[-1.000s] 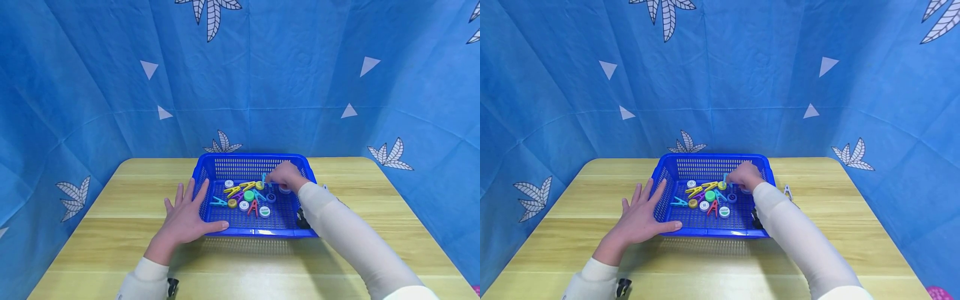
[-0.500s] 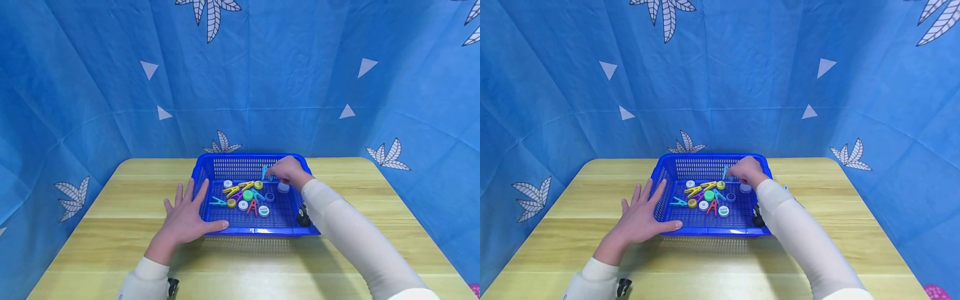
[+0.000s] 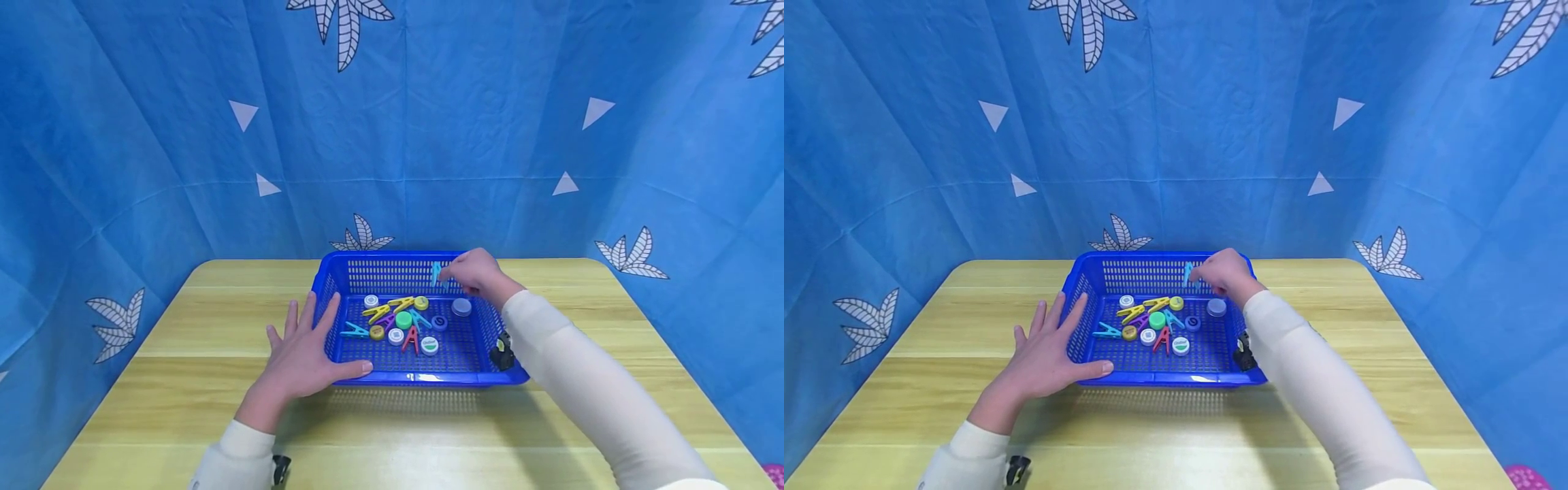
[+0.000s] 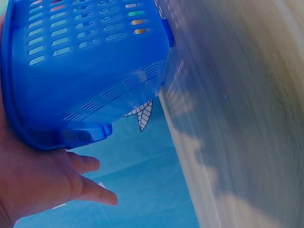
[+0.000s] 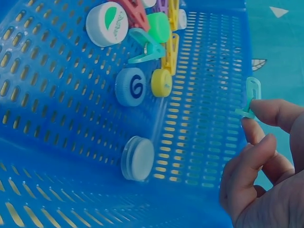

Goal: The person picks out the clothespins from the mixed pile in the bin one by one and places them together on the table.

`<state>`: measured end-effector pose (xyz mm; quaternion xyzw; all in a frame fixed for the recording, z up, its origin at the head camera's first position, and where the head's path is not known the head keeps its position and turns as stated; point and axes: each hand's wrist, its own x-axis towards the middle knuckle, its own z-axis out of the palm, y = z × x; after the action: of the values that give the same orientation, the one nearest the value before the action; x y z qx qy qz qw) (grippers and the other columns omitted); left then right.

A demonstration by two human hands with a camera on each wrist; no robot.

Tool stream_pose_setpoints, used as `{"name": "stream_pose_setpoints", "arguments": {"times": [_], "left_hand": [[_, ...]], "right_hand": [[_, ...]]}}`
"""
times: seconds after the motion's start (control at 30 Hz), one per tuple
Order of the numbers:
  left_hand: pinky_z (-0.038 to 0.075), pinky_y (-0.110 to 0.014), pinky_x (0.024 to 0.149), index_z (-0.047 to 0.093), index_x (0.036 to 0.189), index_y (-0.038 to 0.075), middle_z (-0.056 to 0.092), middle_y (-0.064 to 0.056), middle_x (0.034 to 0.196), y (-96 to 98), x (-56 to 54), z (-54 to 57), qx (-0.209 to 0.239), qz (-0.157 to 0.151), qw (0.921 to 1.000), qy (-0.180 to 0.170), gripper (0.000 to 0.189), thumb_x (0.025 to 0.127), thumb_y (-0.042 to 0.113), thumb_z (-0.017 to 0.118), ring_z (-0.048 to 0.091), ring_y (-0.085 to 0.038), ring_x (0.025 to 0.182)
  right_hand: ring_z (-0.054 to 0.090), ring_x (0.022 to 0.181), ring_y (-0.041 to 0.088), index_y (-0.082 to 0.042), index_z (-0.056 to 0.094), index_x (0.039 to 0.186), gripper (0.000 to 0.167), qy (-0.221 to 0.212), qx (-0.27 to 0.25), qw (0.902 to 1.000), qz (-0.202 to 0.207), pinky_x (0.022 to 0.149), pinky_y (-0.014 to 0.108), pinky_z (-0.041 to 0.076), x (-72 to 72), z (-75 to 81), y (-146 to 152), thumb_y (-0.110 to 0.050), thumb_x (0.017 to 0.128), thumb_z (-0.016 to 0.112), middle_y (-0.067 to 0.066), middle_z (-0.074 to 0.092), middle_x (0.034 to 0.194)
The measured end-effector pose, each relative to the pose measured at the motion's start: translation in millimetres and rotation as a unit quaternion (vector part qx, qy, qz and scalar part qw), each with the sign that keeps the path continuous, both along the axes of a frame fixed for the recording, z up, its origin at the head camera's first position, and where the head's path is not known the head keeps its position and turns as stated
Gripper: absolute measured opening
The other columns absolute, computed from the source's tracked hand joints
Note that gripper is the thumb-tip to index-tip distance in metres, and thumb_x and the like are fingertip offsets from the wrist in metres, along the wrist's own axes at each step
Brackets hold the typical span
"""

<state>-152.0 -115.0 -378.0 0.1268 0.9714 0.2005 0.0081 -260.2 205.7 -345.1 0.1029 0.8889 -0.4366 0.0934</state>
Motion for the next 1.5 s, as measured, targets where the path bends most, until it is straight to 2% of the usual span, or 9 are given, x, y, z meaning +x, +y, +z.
{"name": "stream_pose_setpoints", "arguments": {"times": [0.1,0.53,0.77,0.83,1.0,1.1,1.27,1.5], "left_hand": [[-0.009,-0.08,0.099,0.012,0.162,0.024,0.0,-0.019,0.165,0.4,0.3,0.5,0.0,0.0,1.0,-0.001,0.132,0.06,0.093,0.059,-0.014,-0.049,0.145],[-0.01,-0.08,0.099,0.01,0.162,0.025,-0.001,-0.02,0.165,1.1,-0.3,1.7,-0.007,0.003,0.9999,-0.008,0.132,0.06,0.094,0.058,-0.015,-0.049,0.145],[-0.01,-0.08,0.098,0.009,0.162,0.026,-0.001,-0.02,0.165,1.8,-0.6,2.1,-0.008,0.006,0.9998,-0.015,0.131,0.061,0.093,0.058,-0.015,-0.05,0.145],[-0.009,-0.081,0.098,0.009,0.162,0.026,-0.001,-0.02,0.165,1.8,-0.6,2.5,-0.009,0.006,0.9998,-0.016,0.131,0.062,0.093,0.057,-0.015,-0.05,0.145],[-0.01,-0.08,0.098,0.008,0.162,0.026,-0.002,-0.02,0.165,0.9,-0.6,4.5,-0.006,0.003,0.9999,-0.016,0.131,0.062,0.093,0.057,-0.015,-0.05,0.144],[-0.011,-0.08,0.097,0.008,0.163,0.025,-0.003,-0.02,0.165,0.3,-0.2,4.9,-0.003,0.003,0.9999,-0.015,0.13,0.063,0.092,0.058,-0.015,-0.051,0.144],[-0.011,-0.081,0.097,0.009,0.163,0.025,-0.003,-0.021,0.165,0.6,-0.4,4.9,-0.003,0.003,0.9999,-0.016,0.131,0.062,0.092,0.058,-0.015,-0.051,0.144],[-0.009,-0.082,0.097,0.01,0.163,0.024,-0.001,-0.022,0.164,1.1,-0.3,2.5,-0.005,-0.002,1.0,-0.007,0.129,0.064,0.09,0.06,-0.012,-0.053,0.144]], "right_hand": [[0.041,0.041,0.011,-0.001,0.076,0.098,0.023,0.004,-0.007,1.0,0.002,0.044,0.028,0.04,1.5,4.4,2,-0.018,0.083,0.078,-0.004,0.043,0.052],[0.043,0.044,0.01,-0.004,0.075,0.106,0.027,0.014,-0.014,0.9995,-0.024,0.044,0.025,0.039,5.3,17.4,21,-0.021,0.085,0.077,-0.004,0.044,0.055],[0.046,0.048,0.01,-0.003,0.075,0.105,0.026,0.01,-0.015,0.9991,-0.038,0.047,0.024,0.041,8.4,20.0,35,-0.023,0.088,0.075,0.003,0.062,0.078],[0.044,0.047,0.01,-0.003,0.075,0.105,0.026,0.01,-0.014,0.9991,-0.038,0.046,0.024,0.04,9.2,20.6,39,-0.023,0.089,0.074,0.003,0.062,0.075],[0.043,0.046,0.01,-0.003,0.074,0.108,0.028,0.011,-0.017,0.9991,-0.038,0.046,0.024,0.04,11.3,25.5,49,-0.025,0.09,0.073,-0.003,0.05,0.058],[0.043,0.047,0.009,-0.003,0.074,0.109,0.03,0.011,-0.023,0.9989,-0.039,0.048,0.025,0.042,13.5,27.7,57,-0.025,0.09,0.073,-0.005,0.046,0.056],[0.041,0.045,0.009,-0.002,0.072,0.109,0.03,0.004,-0.025,0.999,-0.037,0.045,0.026,0.037,17.7,30.0,71,-0.025,0.09,0.072,-0.006,0.042,0.054],[0.044,0.045,0.009,0.001,0.07,0.111,0.033,-0.001,-0.036,0.9983,-0.047,0.044,0.025,0.04,25.1,28.6,89,-0.024,0.089,0.073,-0.007,0.044,0.054]]}}
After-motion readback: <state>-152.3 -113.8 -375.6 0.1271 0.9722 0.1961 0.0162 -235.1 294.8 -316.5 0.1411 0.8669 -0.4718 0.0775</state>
